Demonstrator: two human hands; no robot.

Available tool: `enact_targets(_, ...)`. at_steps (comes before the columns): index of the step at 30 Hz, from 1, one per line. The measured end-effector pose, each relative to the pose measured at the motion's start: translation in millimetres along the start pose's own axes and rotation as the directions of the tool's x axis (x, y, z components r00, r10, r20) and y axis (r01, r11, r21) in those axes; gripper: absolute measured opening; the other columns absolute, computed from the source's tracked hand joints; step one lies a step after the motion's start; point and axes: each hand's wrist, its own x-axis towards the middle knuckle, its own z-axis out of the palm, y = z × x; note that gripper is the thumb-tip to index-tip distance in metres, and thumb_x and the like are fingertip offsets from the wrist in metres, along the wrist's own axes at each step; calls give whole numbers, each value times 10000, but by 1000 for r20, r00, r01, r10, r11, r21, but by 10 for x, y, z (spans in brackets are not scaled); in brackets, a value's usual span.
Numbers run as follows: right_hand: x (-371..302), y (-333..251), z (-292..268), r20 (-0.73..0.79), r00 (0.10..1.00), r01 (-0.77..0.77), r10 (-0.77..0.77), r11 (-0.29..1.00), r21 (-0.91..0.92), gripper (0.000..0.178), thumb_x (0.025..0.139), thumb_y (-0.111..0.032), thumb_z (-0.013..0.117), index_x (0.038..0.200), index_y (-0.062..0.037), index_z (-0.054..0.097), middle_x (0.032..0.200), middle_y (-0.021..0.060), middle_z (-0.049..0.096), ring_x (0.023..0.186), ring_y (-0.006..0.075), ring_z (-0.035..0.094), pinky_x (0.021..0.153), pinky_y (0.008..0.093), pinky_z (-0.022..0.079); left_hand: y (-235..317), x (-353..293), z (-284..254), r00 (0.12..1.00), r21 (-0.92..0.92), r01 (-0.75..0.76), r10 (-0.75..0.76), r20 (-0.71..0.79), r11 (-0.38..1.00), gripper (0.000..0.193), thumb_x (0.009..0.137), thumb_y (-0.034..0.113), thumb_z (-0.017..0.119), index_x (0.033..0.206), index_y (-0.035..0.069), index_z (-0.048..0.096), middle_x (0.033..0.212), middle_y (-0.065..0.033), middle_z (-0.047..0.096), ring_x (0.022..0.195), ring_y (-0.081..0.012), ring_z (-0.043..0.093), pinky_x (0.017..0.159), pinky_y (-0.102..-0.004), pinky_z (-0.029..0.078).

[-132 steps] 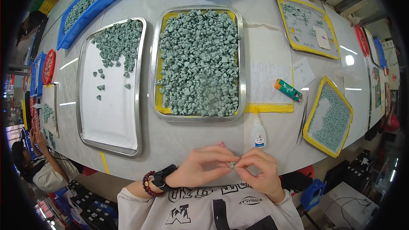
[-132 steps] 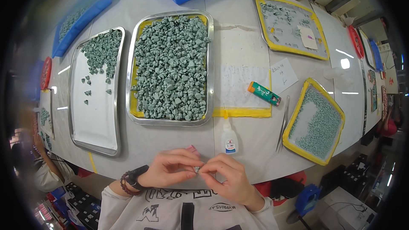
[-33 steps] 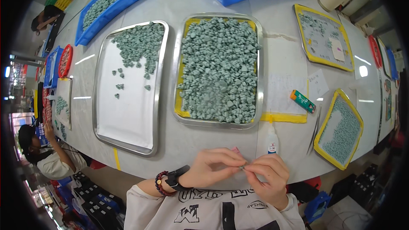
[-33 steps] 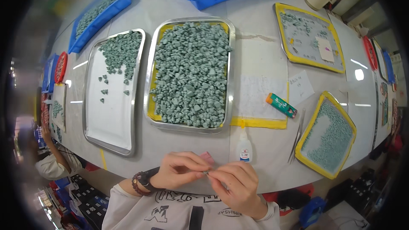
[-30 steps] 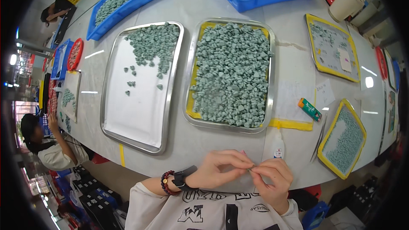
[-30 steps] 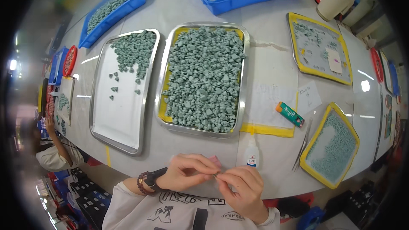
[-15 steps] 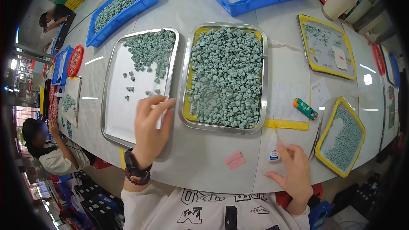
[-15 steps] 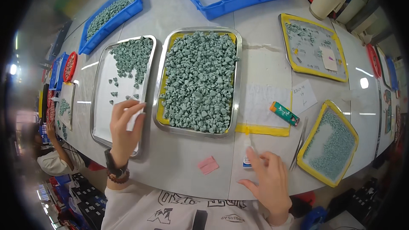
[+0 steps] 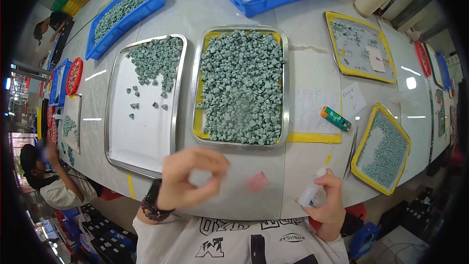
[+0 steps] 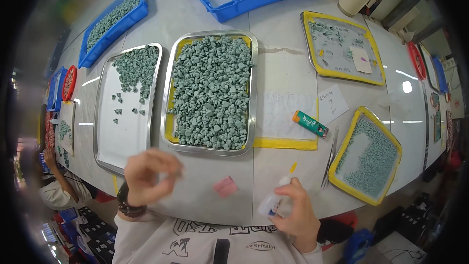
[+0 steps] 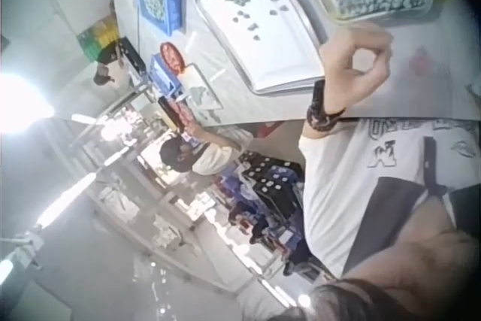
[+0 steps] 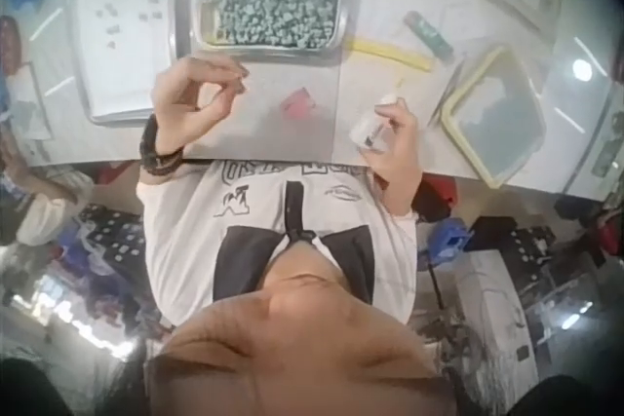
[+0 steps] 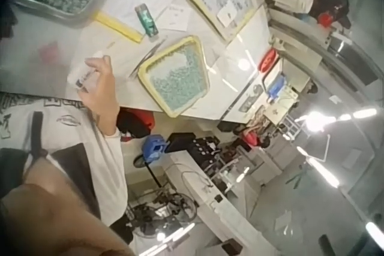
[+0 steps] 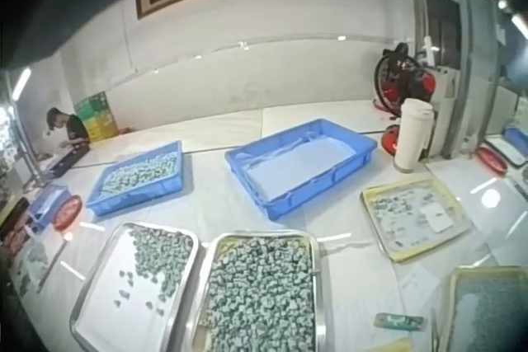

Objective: Assembling small green components into white bases using adhesive at a factory workbench.

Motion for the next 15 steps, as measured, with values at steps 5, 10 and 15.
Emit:
enact_targets(5,-15,-170,349,-314,950,215,-2,732,646,443,813,-297,702,1080,-74,427,730,65,539,658,252,561,618,363,488,-183,-109,496,848,-733,500,-433,306,462,153,838,-39,625,987,-10,611,1036,-153,639,827,-201,650,734,-331,556)
enact_targets(10,229,-210,476,-355,921,328,-161,812,483,505,889,-516,521,1084,-58,436,716,103,604,693,311,615,616,390,514,-455,-174,647,741,-627,643,-567,361,441,217,871,-39,580,1087,-22,593,1018,-141,636,871,-186,641,772,-330,546)
enact_targets(15,347,-189,449,-146,933,359,-329,880,310,541,907,-552,465,1070,-37,483,798,162,669,847,373,650,695,426,537,-556,-240,654,787,-682,585,-512,345,439,265,874,-35,583,1137,-4,598,998,-83,636,874,-138,627,747,-283,530)
